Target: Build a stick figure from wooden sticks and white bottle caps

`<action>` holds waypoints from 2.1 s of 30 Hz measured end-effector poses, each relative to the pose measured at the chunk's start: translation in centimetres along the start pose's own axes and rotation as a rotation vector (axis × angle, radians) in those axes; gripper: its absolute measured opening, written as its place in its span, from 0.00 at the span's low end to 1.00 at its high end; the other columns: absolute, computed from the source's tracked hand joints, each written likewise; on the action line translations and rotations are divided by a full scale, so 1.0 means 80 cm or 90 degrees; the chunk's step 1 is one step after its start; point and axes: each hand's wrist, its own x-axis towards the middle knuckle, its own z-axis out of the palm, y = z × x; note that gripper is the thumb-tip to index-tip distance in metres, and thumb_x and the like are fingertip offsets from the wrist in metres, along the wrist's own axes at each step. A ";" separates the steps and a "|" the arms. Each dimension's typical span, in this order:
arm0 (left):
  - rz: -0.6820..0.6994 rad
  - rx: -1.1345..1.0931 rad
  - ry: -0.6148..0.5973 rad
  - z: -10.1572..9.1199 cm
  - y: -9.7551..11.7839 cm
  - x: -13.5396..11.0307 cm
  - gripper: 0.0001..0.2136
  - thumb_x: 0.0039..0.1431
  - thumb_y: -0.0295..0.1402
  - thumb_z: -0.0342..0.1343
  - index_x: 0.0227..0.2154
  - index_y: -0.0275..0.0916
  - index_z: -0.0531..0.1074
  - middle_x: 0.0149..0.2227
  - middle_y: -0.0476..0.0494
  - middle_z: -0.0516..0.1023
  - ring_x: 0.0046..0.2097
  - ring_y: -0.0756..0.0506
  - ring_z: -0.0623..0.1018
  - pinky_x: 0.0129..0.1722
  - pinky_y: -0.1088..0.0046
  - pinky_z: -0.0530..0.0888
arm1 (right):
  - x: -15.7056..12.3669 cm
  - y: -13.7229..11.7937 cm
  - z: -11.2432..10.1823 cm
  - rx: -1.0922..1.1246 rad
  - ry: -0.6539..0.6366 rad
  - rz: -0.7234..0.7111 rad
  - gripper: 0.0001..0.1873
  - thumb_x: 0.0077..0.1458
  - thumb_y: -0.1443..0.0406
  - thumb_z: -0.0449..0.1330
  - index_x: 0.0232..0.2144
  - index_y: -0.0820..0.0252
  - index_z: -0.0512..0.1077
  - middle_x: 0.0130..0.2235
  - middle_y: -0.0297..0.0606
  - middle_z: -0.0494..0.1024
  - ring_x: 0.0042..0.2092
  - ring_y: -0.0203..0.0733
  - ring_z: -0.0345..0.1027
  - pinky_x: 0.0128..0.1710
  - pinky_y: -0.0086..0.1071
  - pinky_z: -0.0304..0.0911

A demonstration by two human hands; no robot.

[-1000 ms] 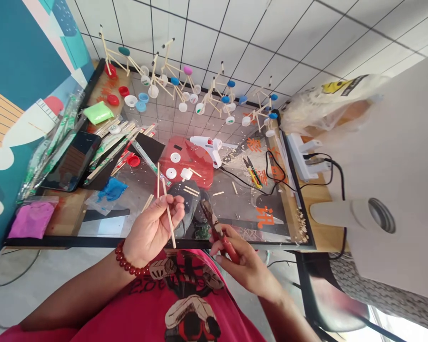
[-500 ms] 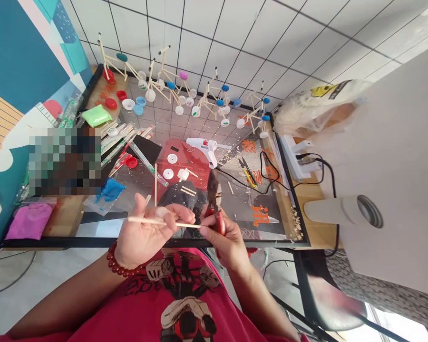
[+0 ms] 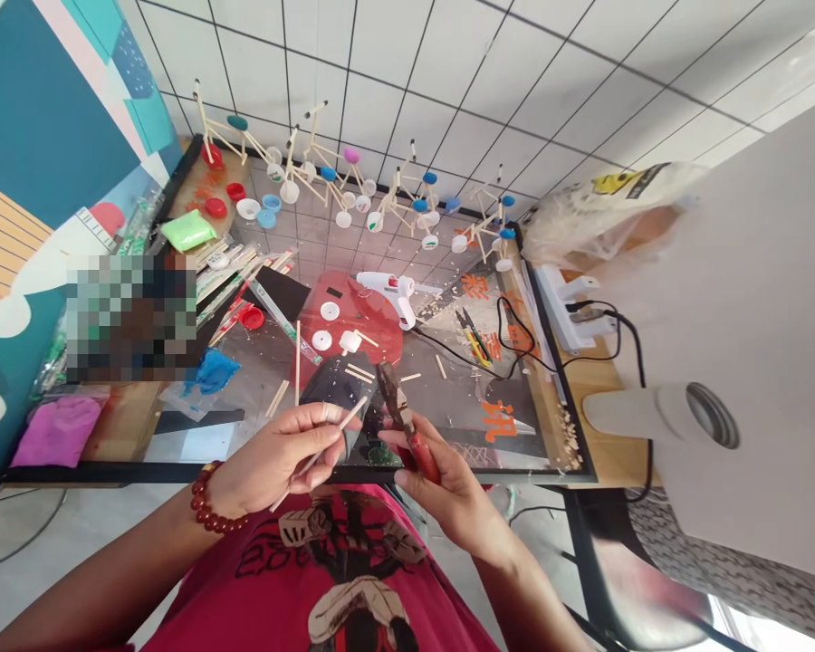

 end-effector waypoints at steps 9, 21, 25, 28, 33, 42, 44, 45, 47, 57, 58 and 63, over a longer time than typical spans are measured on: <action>0.024 0.103 0.014 0.001 -0.002 0.009 0.15 0.59 0.45 0.61 0.33 0.35 0.72 0.25 0.51 0.69 0.19 0.59 0.60 0.18 0.81 0.49 | -0.009 -0.022 0.002 -0.174 -0.113 -0.028 0.16 0.61 0.71 0.57 0.50 0.57 0.73 0.67 0.44 0.60 0.68 0.46 0.56 0.67 0.38 0.56; 0.046 0.243 0.050 -0.007 -0.010 0.011 0.19 0.61 0.49 0.55 0.27 0.35 0.69 0.21 0.48 0.72 0.18 0.56 0.64 0.19 0.80 0.57 | -0.001 -0.030 0.004 -0.252 -0.133 -0.047 0.18 0.61 0.73 0.55 0.52 0.56 0.71 0.61 0.44 0.66 0.63 0.42 0.63 0.64 0.36 0.61; 0.004 0.155 0.028 -0.007 -0.012 0.010 0.19 0.58 0.49 0.59 0.31 0.35 0.71 0.25 0.48 0.73 0.20 0.57 0.64 0.18 0.81 0.54 | 0.002 -0.028 0.004 -0.256 -0.109 -0.049 0.17 0.60 0.73 0.57 0.50 0.56 0.72 0.59 0.43 0.68 0.61 0.43 0.64 0.63 0.36 0.62; 0.005 0.163 0.024 -0.008 -0.013 0.011 0.20 0.58 0.49 0.59 0.26 0.35 0.68 0.23 0.49 0.72 0.18 0.57 0.64 0.17 0.80 0.53 | 0.001 -0.029 0.003 -0.258 -0.114 -0.058 0.21 0.59 0.74 0.57 0.53 0.53 0.72 0.59 0.42 0.68 0.61 0.42 0.64 0.63 0.36 0.62; 0.034 0.174 0.028 -0.005 -0.017 0.014 0.17 0.59 0.46 0.59 0.27 0.35 0.69 0.25 0.47 0.75 0.18 0.58 0.62 0.18 0.80 0.53 | 0.000 -0.029 0.002 -0.271 -0.118 -0.065 0.20 0.60 0.73 0.56 0.53 0.53 0.72 0.60 0.42 0.67 0.61 0.42 0.63 0.63 0.37 0.61; 0.001 0.120 0.047 0.000 -0.025 0.012 0.19 0.56 0.48 0.61 0.26 0.35 0.69 0.26 0.49 0.71 0.20 0.58 0.62 0.16 0.80 0.51 | 0.001 -0.016 0.002 -0.281 -0.105 -0.065 0.11 0.60 0.72 0.57 0.44 0.58 0.73 0.56 0.45 0.70 0.58 0.43 0.67 0.60 0.36 0.64; 0.009 0.108 0.046 -0.002 -0.029 0.012 0.19 0.56 0.47 0.61 0.26 0.35 0.68 0.24 0.50 0.70 0.18 0.59 0.59 0.17 0.80 0.50 | 0.000 -0.017 0.002 -0.291 -0.117 -0.070 0.13 0.59 0.74 0.57 0.45 0.58 0.73 0.57 0.45 0.69 0.58 0.43 0.66 0.60 0.36 0.64; 0.011 0.103 0.048 -0.002 -0.031 0.012 0.19 0.56 0.47 0.61 0.25 0.35 0.67 0.23 0.51 0.70 0.18 0.59 0.58 0.17 0.80 0.50 | 0.000 -0.017 0.002 -0.296 -0.123 -0.074 0.13 0.59 0.74 0.56 0.45 0.58 0.72 0.56 0.45 0.69 0.58 0.43 0.66 0.60 0.36 0.64; 0.014 0.096 0.057 -0.003 -0.034 0.012 0.18 0.56 0.47 0.61 0.26 0.35 0.67 0.22 0.52 0.69 0.18 0.59 0.57 0.18 0.80 0.50 | 0.000 -0.018 0.003 -0.310 -0.124 -0.082 0.13 0.58 0.75 0.56 0.44 0.58 0.73 0.55 0.45 0.70 0.57 0.43 0.66 0.59 0.37 0.65; 0.022 0.136 0.081 -0.002 -0.033 0.014 0.18 0.57 0.48 0.59 0.27 0.36 0.68 0.22 0.51 0.69 0.18 0.58 0.57 0.19 0.78 0.50 | 0.002 -0.014 0.007 -0.372 -0.099 -0.075 0.06 0.59 0.72 0.57 0.37 0.58 0.70 0.52 0.47 0.72 0.53 0.46 0.69 0.54 0.40 0.68; 0.034 0.151 0.083 -0.002 -0.033 0.014 0.18 0.58 0.48 0.58 0.28 0.36 0.69 0.22 0.52 0.68 0.18 0.57 0.57 0.19 0.78 0.50 | 0.002 -0.013 0.008 -0.374 -0.096 -0.068 0.05 0.59 0.72 0.57 0.36 0.58 0.69 0.53 0.47 0.72 0.54 0.46 0.70 0.54 0.40 0.68; 0.086 0.214 0.083 0.000 -0.033 0.013 0.20 0.60 0.51 0.55 0.29 0.35 0.70 0.22 0.52 0.65 0.21 0.56 0.57 0.21 0.77 0.51 | 0.004 -0.010 0.008 -0.355 -0.017 0.017 0.13 0.55 0.69 0.60 0.43 0.56 0.63 0.49 0.45 0.75 0.49 0.47 0.73 0.49 0.40 0.68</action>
